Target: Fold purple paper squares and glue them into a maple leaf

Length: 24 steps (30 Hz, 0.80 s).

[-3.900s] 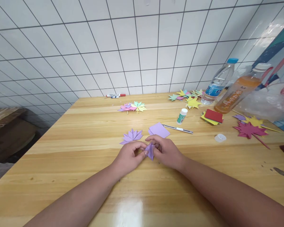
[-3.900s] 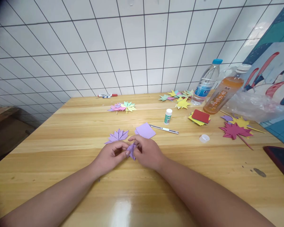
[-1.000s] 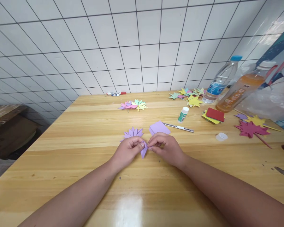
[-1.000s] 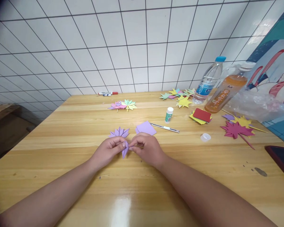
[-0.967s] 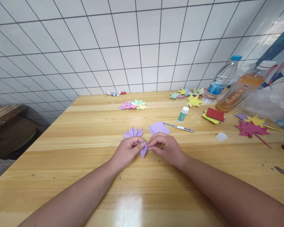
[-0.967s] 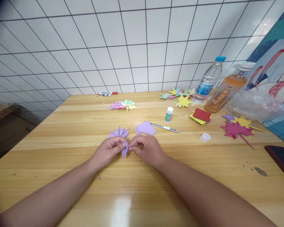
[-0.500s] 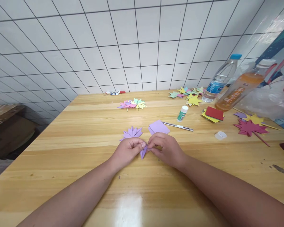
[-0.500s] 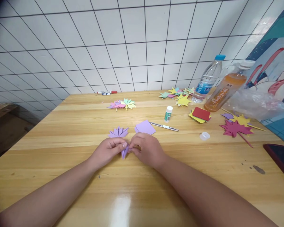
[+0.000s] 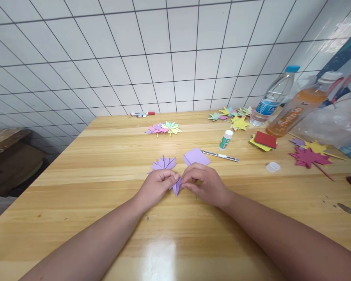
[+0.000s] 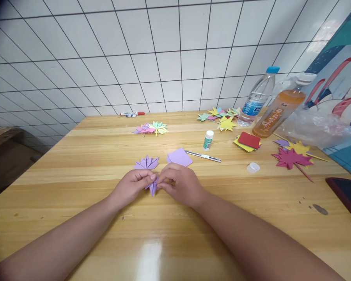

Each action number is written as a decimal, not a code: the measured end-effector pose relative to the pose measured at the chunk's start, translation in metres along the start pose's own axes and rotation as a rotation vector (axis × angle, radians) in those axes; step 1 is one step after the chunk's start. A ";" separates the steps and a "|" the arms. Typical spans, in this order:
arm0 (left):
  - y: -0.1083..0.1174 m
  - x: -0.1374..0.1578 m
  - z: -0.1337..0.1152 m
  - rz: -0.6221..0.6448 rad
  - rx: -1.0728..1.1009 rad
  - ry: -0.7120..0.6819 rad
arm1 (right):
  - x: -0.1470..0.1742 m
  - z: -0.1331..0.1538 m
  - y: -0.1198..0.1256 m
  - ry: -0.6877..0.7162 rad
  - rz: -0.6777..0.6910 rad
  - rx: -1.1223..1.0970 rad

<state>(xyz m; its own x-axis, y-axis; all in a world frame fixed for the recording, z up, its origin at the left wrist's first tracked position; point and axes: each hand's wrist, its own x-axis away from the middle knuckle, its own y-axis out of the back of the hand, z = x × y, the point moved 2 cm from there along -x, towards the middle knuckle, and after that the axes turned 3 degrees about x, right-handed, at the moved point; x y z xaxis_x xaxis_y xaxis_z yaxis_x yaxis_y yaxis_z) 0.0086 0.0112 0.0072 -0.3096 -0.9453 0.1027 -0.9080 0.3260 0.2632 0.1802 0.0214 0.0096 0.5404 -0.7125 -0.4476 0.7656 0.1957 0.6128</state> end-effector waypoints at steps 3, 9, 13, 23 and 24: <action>0.001 0.000 0.001 -0.009 0.025 0.013 | 0.000 -0.001 -0.002 0.011 0.014 0.006; 0.001 0.001 -0.006 0.138 0.132 -0.018 | 0.001 -0.006 -0.005 -0.008 -0.020 -0.058; 0.000 0.001 -0.003 0.134 0.064 -0.005 | 0.002 -0.006 -0.005 -0.068 -0.003 -0.041; -0.004 0.000 0.000 0.042 -0.014 0.014 | 0.000 -0.006 -0.005 -0.115 -0.015 -0.050; -0.004 0.000 0.000 0.017 -0.011 0.010 | 0.000 -0.006 -0.005 -0.125 -0.018 -0.060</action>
<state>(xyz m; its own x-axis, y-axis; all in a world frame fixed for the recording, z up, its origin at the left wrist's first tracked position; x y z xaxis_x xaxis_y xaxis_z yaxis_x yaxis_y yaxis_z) 0.0121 0.0098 0.0066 -0.3220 -0.9395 0.1164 -0.8995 0.3420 0.2719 0.1786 0.0243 0.0028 0.4814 -0.7940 -0.3713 0.7964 0.2193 0.5636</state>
